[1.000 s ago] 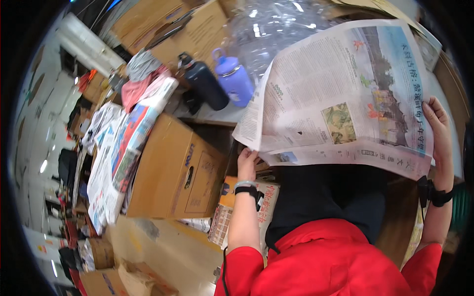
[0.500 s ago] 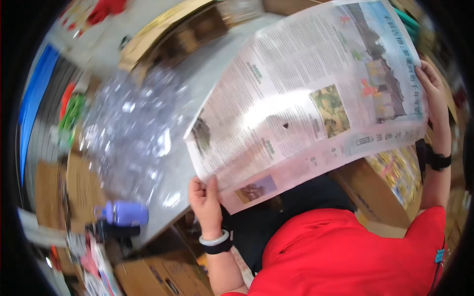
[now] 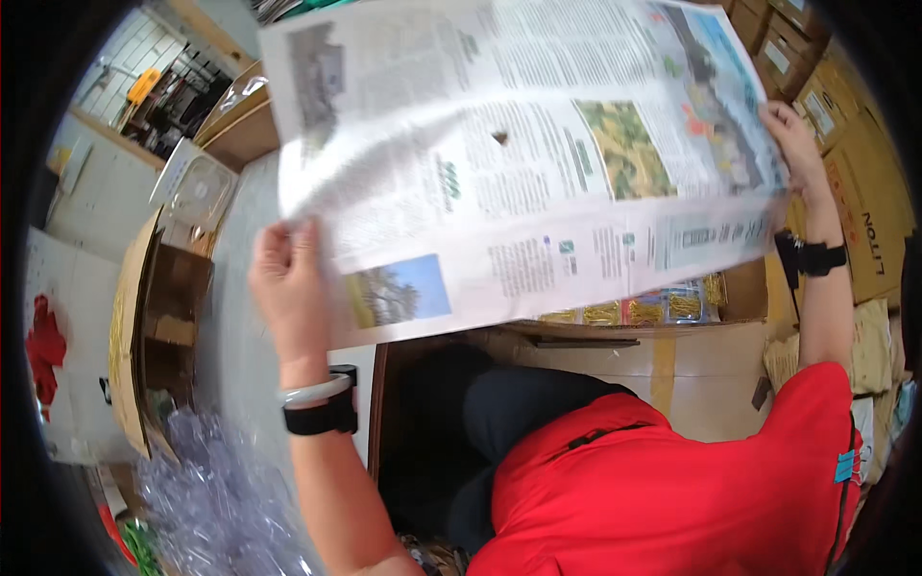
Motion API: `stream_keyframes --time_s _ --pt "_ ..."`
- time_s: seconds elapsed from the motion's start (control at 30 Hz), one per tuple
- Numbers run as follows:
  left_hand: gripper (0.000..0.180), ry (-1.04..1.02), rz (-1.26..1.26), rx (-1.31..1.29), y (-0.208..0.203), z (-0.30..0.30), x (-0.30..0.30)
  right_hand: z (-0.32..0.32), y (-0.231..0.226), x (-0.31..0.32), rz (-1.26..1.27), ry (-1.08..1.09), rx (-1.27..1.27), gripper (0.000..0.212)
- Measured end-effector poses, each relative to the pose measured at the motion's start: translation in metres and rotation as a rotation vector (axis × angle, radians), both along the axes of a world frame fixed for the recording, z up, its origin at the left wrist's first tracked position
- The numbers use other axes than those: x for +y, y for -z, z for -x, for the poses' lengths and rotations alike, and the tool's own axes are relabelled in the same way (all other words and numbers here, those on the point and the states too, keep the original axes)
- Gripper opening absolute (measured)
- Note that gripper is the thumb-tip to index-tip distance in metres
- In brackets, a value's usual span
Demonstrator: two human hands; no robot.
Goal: Sorting small gold-colored items and packing them into boxes using newspaper for padding.
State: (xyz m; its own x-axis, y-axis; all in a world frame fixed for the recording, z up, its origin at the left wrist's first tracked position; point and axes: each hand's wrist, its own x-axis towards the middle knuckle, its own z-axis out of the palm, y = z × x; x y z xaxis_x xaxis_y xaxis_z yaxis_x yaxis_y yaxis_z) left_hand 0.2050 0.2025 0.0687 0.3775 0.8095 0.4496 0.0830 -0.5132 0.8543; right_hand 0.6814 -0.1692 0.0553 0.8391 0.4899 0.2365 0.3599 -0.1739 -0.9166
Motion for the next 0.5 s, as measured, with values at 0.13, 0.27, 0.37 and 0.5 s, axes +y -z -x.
stream_keyframes --time_s 0.13,0.27,0.37,0.5 --pt "0.020 0.015 -0.037 0.290 0.070 -0.062 0.021 -0.023 0.104 -0.040 0.174 0.184 -0.015 0.017" --pt "0.024 -0.001 -0.015 0.730 0.125 -0.113 0.011 -0.018 0.150 -0.037 0.655 0.333 -0.275 0.015" --pt "0.018 -0.003 -0.142 0.839 0.131 -0.140 0.013 -0.016 0.150 -0.036 0.767 0.338 -0.405 0.016" --pt "0.016 0.028 -0.203 1.035 0.125 -0.166 0.006 -0.011 0.132 -0.015 0.919 0.327 -0.481 0.016"
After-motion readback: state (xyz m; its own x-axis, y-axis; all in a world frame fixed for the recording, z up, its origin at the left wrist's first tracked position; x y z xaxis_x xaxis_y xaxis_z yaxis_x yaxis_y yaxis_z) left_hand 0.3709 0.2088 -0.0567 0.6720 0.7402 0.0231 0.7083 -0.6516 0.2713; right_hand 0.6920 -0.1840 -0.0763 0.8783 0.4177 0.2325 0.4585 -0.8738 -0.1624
